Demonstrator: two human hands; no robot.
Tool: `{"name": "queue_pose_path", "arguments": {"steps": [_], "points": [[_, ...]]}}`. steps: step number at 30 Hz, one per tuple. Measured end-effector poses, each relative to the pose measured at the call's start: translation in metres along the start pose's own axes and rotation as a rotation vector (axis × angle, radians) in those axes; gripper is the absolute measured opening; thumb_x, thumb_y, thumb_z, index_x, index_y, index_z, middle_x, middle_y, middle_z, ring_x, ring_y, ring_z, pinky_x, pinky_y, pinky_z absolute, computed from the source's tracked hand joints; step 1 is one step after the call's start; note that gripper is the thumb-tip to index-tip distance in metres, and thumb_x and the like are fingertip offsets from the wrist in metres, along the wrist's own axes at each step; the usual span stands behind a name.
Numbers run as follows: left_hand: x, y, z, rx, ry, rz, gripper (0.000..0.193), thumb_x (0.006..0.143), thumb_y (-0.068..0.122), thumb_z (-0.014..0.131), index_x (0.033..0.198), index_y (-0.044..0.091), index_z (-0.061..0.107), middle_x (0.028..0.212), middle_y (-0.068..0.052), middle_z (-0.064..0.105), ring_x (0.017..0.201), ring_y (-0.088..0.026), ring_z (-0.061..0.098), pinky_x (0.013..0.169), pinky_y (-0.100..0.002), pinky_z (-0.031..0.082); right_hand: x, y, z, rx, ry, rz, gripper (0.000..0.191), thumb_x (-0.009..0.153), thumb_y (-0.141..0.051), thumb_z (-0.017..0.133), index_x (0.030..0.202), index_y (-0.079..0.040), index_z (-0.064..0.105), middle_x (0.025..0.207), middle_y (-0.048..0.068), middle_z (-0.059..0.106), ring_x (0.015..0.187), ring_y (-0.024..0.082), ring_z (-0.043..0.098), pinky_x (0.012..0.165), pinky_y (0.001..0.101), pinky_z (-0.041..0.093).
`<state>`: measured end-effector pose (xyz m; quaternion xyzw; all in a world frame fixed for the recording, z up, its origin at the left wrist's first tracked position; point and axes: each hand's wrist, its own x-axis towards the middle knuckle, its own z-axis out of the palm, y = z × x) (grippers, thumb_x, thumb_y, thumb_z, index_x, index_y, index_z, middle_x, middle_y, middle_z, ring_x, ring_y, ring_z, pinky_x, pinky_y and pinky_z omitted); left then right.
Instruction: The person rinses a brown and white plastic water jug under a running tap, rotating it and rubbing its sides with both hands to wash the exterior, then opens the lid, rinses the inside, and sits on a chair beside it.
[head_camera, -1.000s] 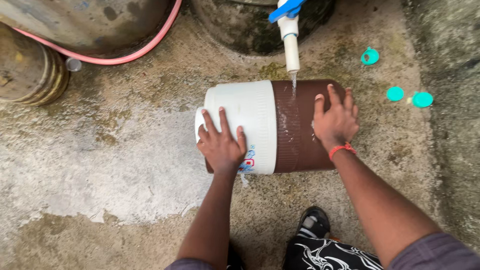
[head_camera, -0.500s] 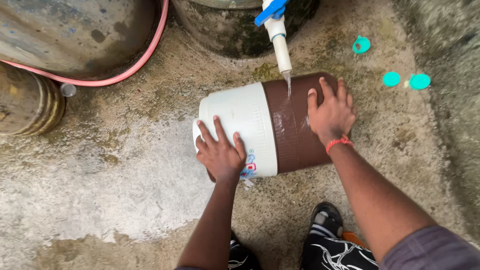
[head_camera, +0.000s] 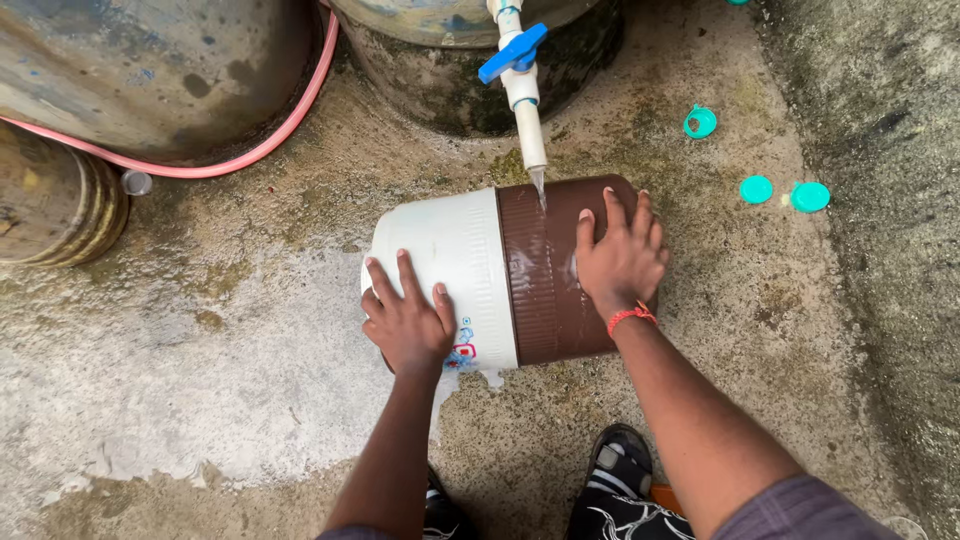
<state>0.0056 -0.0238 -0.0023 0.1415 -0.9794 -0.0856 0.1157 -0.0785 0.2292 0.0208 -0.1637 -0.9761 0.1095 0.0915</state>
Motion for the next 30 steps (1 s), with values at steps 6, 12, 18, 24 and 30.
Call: {"name": "queue_pose_path", "arguments": {"steps": [6, 12, 18, 24, 30], "points": [[0.019, 0.011, -0.013, 0.036, -0.08, 0.002, 0.068, 0.098, 0.05, 0.044, 0.157, 0.016, 0.041, 0.161, -0.027, 0.03, 0.121, -0.049, 0.046, 0.09, -0.062, 0.044, 0.005, 0.001, 0.003, 0.017, -0.024, 0.026, 0.055, 0.097, -0.054, 0.054, 0.146, -0.028, 0.058, 0.158, 0.017, 0.042, 0.136, 0.04, 0.048, 0.103, 0.0605, 0.042], [0.045, 0.022, -0.018, 0.078, -0.19, 0.053, 0.07, 0.099, 0.051, 0.044, 0.157, 0.013, 0.039, 0.16, -0.029, 0.029, 0.125, -0.048, 0.045, 0.094, -0.064, 0.041, 0.028, 0.008, 0.005, 0.042, -0.101, 0.039, 0.057, 0.098, -0.052, 0.052, 0.148, -0.025, 0.057, 0.158, 0.02, 0.041, 0.136, 0.044, 0.045, 0.101, 0.0618, 0.042], [0.059, 0.02, -0.001, 0.039, 0.034, 0.134, 0.068, 0.099, 0.051, 0.046, 0.155, 0.012, 0.046, 0.157, -0.029, 0.035, 0.132, -0.047, 0.044, 0.103, -0.065, 0.039, 0.041, 0.01, 0.016, -0.032, -0.048, -0.141, 0.055, 0.1, -0.052, 0.054, 0.144, -0.02, 0.063, 0.157, 0.019, 0.046, 0.146, 0.04, 0.042, 0.11, 0.0628, 0.035], [0.045, 0.01, 0.01, 0.001, 0.021, 0.082, 0.067, 0.097, 0.046, 0.05, 0.154, 0.009, 0.049, 0.158, -0.029, 0.038, 0.128, -0.05, 0.046, 0.097, -0.061, 0.044, 0.007, 0.004, 0.012, -0.154, -0.015, -0.344, 0.056, 0.106, -0.046, 0.052, 0.153, -0.015, 0.058, 0.162, 0.015, 0.044, 0.153, 0.039, 0.037, 0.122, 0.0646, 0.023], [0.043, 0.007, 0.009, 0.048, 0.035, 0.069, 0.068, 0.097, 0.047, 0.048, 0.153, 0.007, 0.05, 0.156, -0.03, 0.04, 0.122, -0.049, 0.05, 0.086, -0.059, 0.05, -0.047, -0.062, 0.013, -0.108, -0.065, -0.622, 0.069, 0.097, -0.046, 0.054, 0.155, -0.01, 0.048, 0.165, 0.019, 0.039, 0.154, 0.041, 0.034, 0.125, 0.0623, 0.018]]}}
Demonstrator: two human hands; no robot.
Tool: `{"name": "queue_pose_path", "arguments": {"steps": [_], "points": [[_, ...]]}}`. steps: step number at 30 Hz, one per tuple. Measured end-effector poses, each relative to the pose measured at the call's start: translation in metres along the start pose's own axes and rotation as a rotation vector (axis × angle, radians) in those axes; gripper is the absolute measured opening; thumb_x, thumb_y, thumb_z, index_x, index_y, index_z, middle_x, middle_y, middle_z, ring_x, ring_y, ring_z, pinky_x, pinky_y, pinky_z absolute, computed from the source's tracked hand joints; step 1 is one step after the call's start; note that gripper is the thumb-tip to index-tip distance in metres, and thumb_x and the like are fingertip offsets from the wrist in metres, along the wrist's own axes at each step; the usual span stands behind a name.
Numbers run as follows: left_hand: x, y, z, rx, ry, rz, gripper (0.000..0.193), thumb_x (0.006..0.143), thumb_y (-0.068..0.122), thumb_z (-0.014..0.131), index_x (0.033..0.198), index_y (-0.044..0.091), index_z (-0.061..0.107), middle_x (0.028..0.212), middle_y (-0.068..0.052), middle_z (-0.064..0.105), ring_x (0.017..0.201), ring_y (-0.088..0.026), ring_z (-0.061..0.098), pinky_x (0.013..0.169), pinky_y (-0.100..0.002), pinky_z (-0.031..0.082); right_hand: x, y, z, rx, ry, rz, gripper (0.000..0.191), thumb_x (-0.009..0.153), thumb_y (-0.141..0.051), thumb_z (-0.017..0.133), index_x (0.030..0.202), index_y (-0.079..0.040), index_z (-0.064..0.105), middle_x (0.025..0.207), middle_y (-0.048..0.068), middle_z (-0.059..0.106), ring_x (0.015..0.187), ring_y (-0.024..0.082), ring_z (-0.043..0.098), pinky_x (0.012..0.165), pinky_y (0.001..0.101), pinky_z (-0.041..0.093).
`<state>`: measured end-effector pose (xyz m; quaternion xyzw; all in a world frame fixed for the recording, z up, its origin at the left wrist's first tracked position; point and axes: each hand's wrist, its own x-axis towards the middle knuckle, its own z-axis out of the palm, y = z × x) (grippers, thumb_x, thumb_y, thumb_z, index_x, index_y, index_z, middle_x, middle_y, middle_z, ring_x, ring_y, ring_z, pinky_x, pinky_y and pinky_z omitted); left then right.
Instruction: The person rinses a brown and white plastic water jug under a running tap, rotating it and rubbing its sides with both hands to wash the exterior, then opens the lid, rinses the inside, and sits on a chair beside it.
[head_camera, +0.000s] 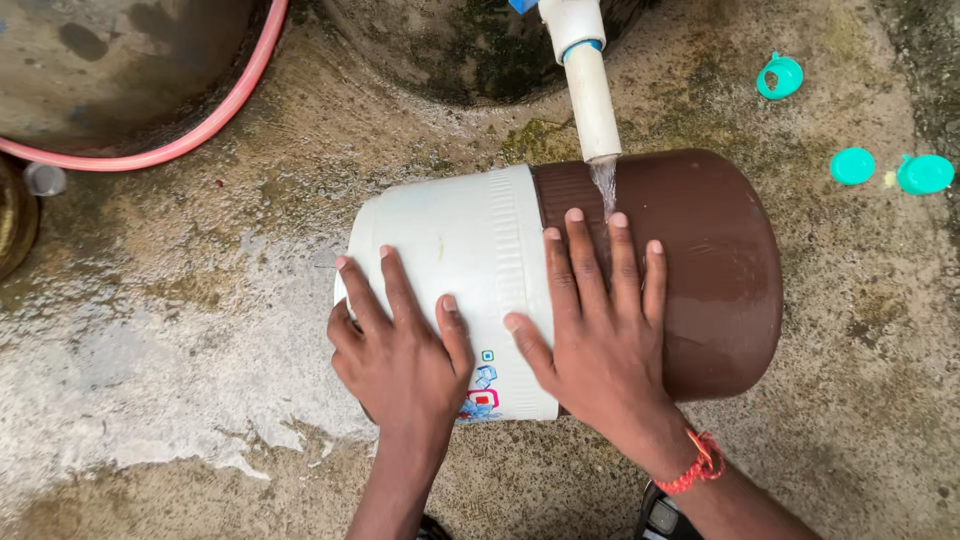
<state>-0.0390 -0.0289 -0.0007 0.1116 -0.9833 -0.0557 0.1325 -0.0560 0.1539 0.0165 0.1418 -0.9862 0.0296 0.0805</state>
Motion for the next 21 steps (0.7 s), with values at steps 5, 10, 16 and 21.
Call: {"name": "queue_pose_path", "arguments": {"steps": [5, 10, 16, 21], "points": [[-0.009, 0.004, -0.001, 0.002, 0.048, -0.029, 0.068, 0.1, 0.048, 0.044, 0.151, 0.004, 0.051, 0.155, -0.035, 0.039, 0.121, -0.05, 0.05, 0.083, -0.06, 0.048, 0.017, 0.033, -0.006, 0.016, 0.074, -0.103, 0.066, 0.092, -0.06, 0.055, 0.148, -0.026, 0.056, 0.157, 0.014, 0.046, 0.144, 0.043, 0.037, 0.116, 0.0634, 0.019], [-0.018, 0.009, 0.003, 0.003, 0.05, -0.021, 0.067, 0.101, 0.048, 0.043, 0.151, 0.004, 0.05, 0.155, -0.036, 0.038, 0.124, -0.052, 0.048, 0.083, -0.062, 0.047, 0.008, 0.057, -0.002, 0.099, 0.138, 0.122, 0.057, 0.104, -0.05, 0.057, 0.149, -0.017, 0.061, 0.159, 0.011, 0.051, 0.151, 0.039, 0.041, 0.126, 0.0577, 0.02], [-0.013, 0.009, -0.006, -0.043, -0.007, -0.032, 0.069, 0.099, 0.048, 0.046, 0.153, 0.005, 0.047, 0.157, -0.034, 0.033, 0.127, -0.052, 0.045, 0.087, -0.064, 0.046, 0.009, 0.054, -0.005, 0.069, 0.171, 0.113, 0.057, 0.103, -0.05, 0.057, 0.148, -0.015, 0.062, 0.157, 0.013, 0.053, 0.148, 0.039, 0.042, 0.125, 0.0572, 0.02], [-0.005, 0.007, -0.025, -0.105, -0.125, -0.069, 0.07, 0.098, 0.046, 0.045, 0.155, 0.005, 0.04, 0.159, -0.035, 0.028, 0.124, -0.053, 0.044, 0.085, -0.067, 0.045, 0.012, 0.05, -0.009, 0.0, 0.146, 0.111, 0.061, 0.102, -0.054, 0.049, 0.147, -0.015, 0.058, 0.157, 0.014, 0.049, 0.148, 0.04, 0.038, 0.123, 0.0598, 0.016]]}}
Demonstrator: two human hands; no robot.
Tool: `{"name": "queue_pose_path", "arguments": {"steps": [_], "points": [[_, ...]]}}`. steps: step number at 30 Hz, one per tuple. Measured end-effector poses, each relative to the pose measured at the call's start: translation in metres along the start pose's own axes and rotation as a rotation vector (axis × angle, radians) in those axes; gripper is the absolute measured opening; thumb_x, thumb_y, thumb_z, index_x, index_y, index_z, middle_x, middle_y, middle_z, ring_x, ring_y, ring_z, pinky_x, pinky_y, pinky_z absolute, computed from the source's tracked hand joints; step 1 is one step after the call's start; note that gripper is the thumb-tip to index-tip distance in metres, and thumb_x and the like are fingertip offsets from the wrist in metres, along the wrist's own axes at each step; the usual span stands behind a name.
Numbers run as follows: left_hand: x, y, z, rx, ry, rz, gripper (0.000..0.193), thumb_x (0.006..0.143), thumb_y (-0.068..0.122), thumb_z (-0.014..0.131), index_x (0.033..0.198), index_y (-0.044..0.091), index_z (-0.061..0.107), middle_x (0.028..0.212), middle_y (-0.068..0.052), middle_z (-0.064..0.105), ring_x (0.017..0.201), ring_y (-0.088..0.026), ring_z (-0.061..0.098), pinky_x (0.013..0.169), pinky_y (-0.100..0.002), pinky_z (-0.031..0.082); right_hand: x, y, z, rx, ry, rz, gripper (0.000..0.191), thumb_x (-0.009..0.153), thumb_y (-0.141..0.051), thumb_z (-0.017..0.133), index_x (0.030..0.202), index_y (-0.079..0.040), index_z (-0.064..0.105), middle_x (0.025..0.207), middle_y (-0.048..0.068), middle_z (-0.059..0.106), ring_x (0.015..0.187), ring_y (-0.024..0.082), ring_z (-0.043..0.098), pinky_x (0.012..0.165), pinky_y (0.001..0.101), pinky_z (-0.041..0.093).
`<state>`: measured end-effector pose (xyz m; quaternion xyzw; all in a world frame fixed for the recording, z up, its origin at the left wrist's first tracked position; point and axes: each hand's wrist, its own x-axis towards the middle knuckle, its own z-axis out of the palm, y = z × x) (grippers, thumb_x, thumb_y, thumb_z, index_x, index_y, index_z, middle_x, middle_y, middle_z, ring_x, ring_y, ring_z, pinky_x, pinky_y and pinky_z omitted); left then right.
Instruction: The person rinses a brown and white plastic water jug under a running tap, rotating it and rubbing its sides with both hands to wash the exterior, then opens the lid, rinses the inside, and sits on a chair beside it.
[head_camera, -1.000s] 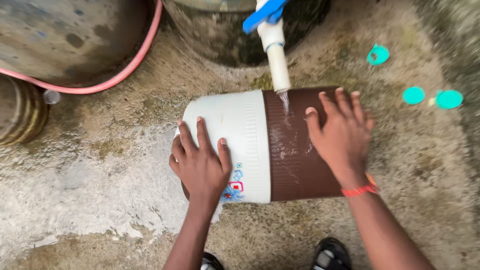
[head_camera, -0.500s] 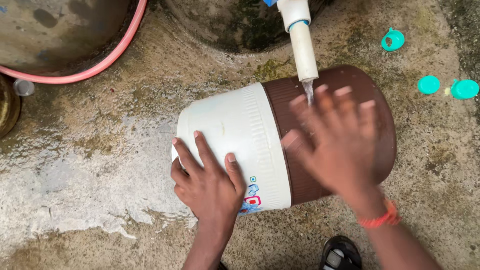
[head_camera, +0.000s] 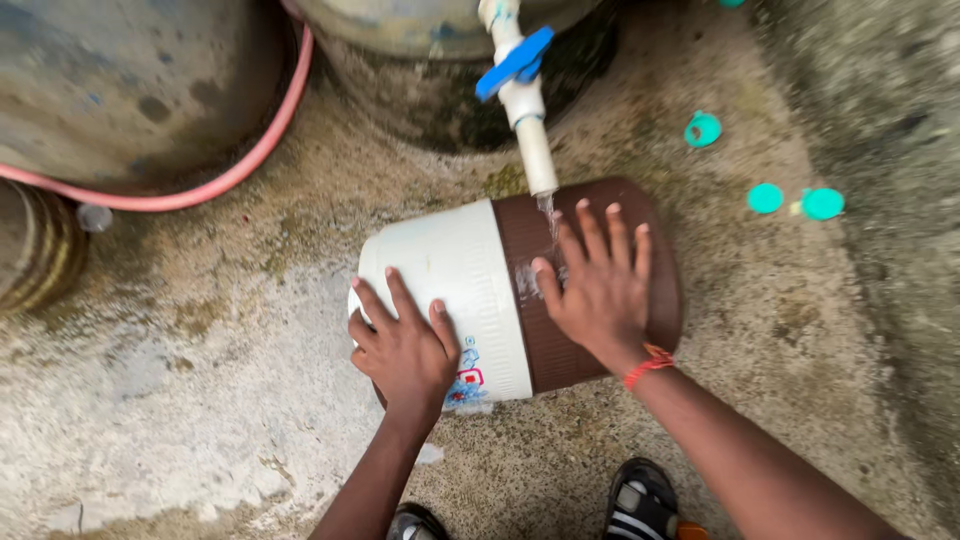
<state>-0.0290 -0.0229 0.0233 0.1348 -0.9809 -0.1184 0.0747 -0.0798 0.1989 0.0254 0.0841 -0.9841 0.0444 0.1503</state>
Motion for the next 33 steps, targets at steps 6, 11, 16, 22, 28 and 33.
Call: {"name": "queue_pose_path", "arguments": {"steps": [6, 11, 16, 22, 28, 33], "points": [[-0.002, 0.021, -0.04, 0.122, -0.267, -0.084, 0.071, 0.102, 0.052, 0.038, 0.159, 0.01, 0.029, 0.161, -0.033, 0.016, 0.144, -0.057, 0.02, 0.099, -0.081, 0.027, -0.003, -0.004, -0.014, -0.003, -0.252, 0.092, 0.067, 0.102, -0.057, 0.038, 0.157, -0.017, 0.039, 0.165, 0.013, 0.03, 0.153, 0.039, 0.021, 0.121, 0.062, 0.01], [-0.048, 0.073, -0.084, 0.135, -0.754, -0.107, 0.066, 0.102, 0.047, 0.041, 0.158, 0.015, 0.026, 0.17, -0.021, -0.009, 0.153, -0.047, -0.009, 0.116, -0.075, 0.005, -0.026, -0.011, -0.033, 0.022, -0.53, 0.232, 0.072, 0.101, -0.059, 0.03, 0.163, -0.024, 0.017, 0.171, 0.007, 0.007, 0.156, 0.036, 0.003, 0.121, 0.0615, 0.003], [-0.052, 0.068, -0.098, -0.004, -0.865, 0.205, 0.071, 0.1, 0.04, 0.054, 0.16, 0.011, 0.028, 0.172, -0.015, 0.001, 0.158, -0.041, 0.0, 0.122, -0.066, 0.015, -0.039, -0.012, -0.043, 0.078, -0.556, 0.298, 0.073, 0.1, -0.058, 0.033, 0.163, -0.024, 0.017, 0.171, 0.008, 0.005, 0.156, 0.038, -0.001, 0.12, 0.0635, 0.0], [-0.029, 0.059, -0.062, 0.206, -0.633, 0.314, 0.09, 0.094, 0.032, 0.066, 0.163, 0.01, 0.014, 0.172, -0.02, 0.002, 0.154, -0.045, 0.003, 0.116, -0.064, 0.02, -0.006, -0.012, -0.02, 0.149, -0.451, 0.239, 0.07, 0.102, -0.051, 0.042, 0.158, -0.009, 0.032, 0.168, 0.019, 0.017, 0.155, 0.04, 0.011, 0.121, 0.0613, 0.003], [-0.001, 0.05, -0.041, 0.207, -0.638, 0.252, 0.117, 0.075, 0.052, 0.081, 0.164, 0.022, 0.011, 0.17, -0.008, 0.012, 0.154, -0.035, 0.012, 0.116, -0.062, 0.025, 0.006, -0.036, -0.022, 0.148, -0.312, -0.053, 0.065, 0.101, -0.049, 0.043, 0.154, -0.011, 0.041, 0.163, 0.023, 0.029, 0.153, 0.038, 0.022, 0.121, 0.0623, 0.011], [-0.01, 0.048, -0.039, 0.184, -0.527, 0.259, 0.116, 0.073, 0.054, 0.082, 0.161, 0.022, 0.014, 0.166, -0.006, 0.02, 0.151, -0.036, 0.019, 0.112, -0.061, 0.03, 0.022, 0.008, -0.05, 0.066, -0.57, 0.18, 0.059, 0.099, -0.057, 0.037, 0.154, -0.035, 0.04, 0.165, 0.015, 0.025, 0.155, 0.035, 0.017, 0.123, 0.0636, 0.009]]}}
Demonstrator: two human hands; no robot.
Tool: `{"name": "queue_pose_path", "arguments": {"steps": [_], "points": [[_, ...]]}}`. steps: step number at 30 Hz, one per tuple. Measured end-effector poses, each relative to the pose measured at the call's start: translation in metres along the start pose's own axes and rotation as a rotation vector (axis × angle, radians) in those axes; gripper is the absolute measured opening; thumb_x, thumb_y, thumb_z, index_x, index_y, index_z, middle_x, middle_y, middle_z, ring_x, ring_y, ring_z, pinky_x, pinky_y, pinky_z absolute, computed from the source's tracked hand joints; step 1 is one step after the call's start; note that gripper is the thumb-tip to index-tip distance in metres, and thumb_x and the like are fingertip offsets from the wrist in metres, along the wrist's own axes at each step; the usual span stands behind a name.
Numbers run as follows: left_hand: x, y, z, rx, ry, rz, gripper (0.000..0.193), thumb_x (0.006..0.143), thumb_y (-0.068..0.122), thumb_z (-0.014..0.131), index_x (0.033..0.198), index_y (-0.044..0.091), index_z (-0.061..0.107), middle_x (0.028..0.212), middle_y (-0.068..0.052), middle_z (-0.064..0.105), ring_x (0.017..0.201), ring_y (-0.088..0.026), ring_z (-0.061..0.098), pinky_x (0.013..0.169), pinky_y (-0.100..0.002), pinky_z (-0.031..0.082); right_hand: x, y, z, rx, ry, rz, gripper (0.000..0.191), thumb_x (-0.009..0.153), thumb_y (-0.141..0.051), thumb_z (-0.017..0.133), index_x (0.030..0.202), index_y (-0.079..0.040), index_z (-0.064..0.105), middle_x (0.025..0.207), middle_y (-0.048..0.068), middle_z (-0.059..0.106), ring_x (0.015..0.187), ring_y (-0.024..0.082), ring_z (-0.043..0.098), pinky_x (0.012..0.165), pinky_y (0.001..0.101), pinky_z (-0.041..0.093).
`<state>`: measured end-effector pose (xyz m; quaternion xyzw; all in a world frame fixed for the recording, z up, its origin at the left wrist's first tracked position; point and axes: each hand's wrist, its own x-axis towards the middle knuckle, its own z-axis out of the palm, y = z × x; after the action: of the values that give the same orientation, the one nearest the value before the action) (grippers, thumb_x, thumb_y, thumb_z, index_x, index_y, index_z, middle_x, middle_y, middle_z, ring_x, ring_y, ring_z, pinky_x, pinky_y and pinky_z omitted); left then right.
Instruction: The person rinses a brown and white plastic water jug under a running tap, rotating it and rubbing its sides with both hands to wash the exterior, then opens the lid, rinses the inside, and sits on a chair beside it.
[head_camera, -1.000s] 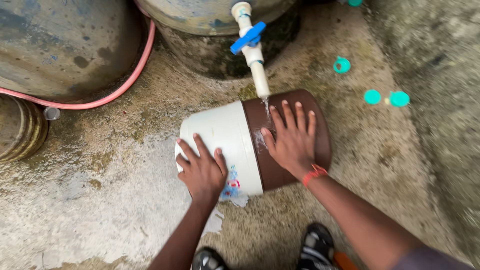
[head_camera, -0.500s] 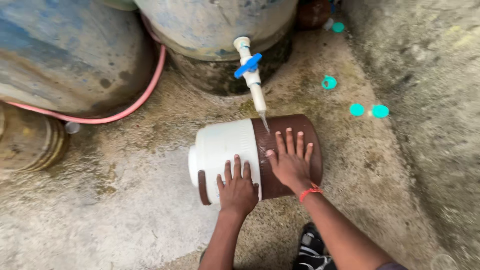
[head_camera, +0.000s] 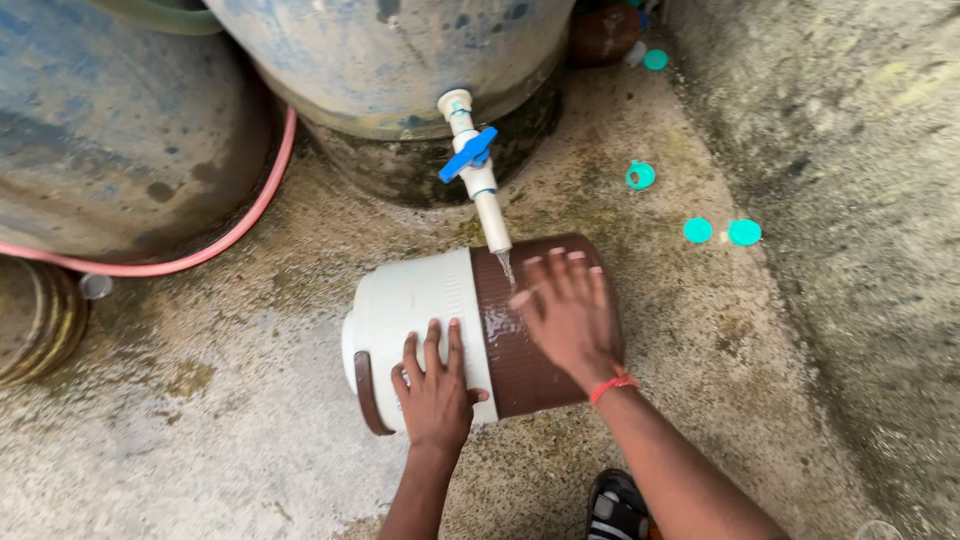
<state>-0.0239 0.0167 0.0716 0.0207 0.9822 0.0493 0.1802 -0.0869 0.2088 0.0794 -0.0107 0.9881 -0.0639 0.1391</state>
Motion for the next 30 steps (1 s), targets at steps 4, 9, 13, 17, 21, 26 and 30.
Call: {"name": "queue_pose_path", "arguments": {"steps": [4, 9, 13, 17, 21, 26, 30], "points": [[-0.004, 0.014, 0.009, 0.061, 0.016, 0.043, 0.116, 0.076, 0.055, 0.081, 0.161, 0.016, 0.012, 0.164, -0.013, 0.02, 0.149, -0.041, 0.02, 0.108, -0.067, 0.029, 0.0, 0.019, 0.008, -0.005, 0.235, 0.138, 0.062, 0.101, -0.053, 0.033, 0.156, -0.023, 0.038, 0.165, 0.02, 0.025, 0.153, 0.041, 0.018, 0.119, 0.0668, 0.01], [-0.004, 0.021, 0.015, 0.151, -0.126, -0.008, 0.12, 0.08, 0.054, 0.08, 0.163, 0.008, 0.006, 0.166, -0.021, 0.016, 0.148, -0.046, 0.018, 0.105, -0.067, 0.03, -0.001, 0.001, 0.033, -0.11, 0.186, 0.093, 0.07, 0.102, -0.054, 0.031, 0.157, -0.011, 0.033, 0.165, 0.022, 0.021, 0.152, 0.046, 0.014, 0.113, 0.0734, 0.005], [-0.007, 0.026, 0.018, 0.115, -0.034, -0.009, 0.118, 0.078, 0.055, 0.079, 0.161, 0.01, 0.008, 0.164, -0.018, 0.018, 0.148, -0.046, 0.019, 0.103, -0.067, 0.032, -0.013, -0.029, 0.036, -0.039, 0.236, -0.178, 0.067, 0.099, -0.048, 0.039, 0.157, -0.013, 0.038, 0.164, 0.021, 0.028, 0.154, 0.043, 0.019, 0.117, 0.07, 0.005], [-0.008, 0.027, 0.017, 0.156, -0.015, -0.046, 0.114, 0.079, 0.055, 0.078, 0.16, 0.016, 0.009, 0.166, -0.016, 0.018, 0.149, -0.044, 0.021, 0.103, -0.067, 0.033, -0.015, -0.038, 0.034, 0.066, 0.311, -0.325, 0.066, 0.099, -0.05, 0.048, 0.153, -0.013, 0.045, 0.164, 0.019, 0.034, 0.152, 0.039, 0.026, 0.121, 0.0649, 0.009], [-0.005, 0.027, 0.014, 0.146, -0.039, -0.042, 0.119, 0.078, 0.057, 0.077, 0.161, 0.01, 0.007, 0.165, -0.017, 0.018, 0.148, -0.044, 0.021, 0.103, -0.068, 0.032, 0.002, -0.007, 0.027, 0.064, 0.235, -0.245, 0.056, 0.102, -0.053, 0.045, 0.151, -0.027, 0.048, 0.162, 0.012, 0.036, 0.151, 0.04, 0.026, 0.121, 0.0652, 0.01], [-0.006, 0.033, 0.015, 0.177, -0.013, -0.023, 0.118, 0.079, 0.054, 0.079, 0.161, 0.008, 0.008, 0.164, -0.019, 0.019, 0.148, -0.046, 0.023, 0.101, -0.069, 0.033, 0.012, 0.023, 0.024, 0.087, 0.209, 0.098, 0.058, 0.099, -0.056, 0.037, 0.151, -0.033, 0.045, 0.164, 0.013, 0.031, 0.155, 0.035, 0.021, 0.121, 0.0672, 0.005], [-0.006, 0.037, 0.019, 0.192, -0.019, -0.041, 0.118, 0.078, 0.052, 0.081, 0.162, 0.008, 0.009, 0.164, -0.02, 0.019, 0.148, -0.047, 0.022, 0.101, -0.07, 0.032, 0.007, 0.0, 0.032, -0.049, 0.3, 0.032, 0.064, 0.101, -0.052, 0.035, 0.153, -0.017, 0.04, 0.162, 0.021, 0.029, 0.152, 0.041, 0.017, 0.116, 0.0682, 0.0]]}}
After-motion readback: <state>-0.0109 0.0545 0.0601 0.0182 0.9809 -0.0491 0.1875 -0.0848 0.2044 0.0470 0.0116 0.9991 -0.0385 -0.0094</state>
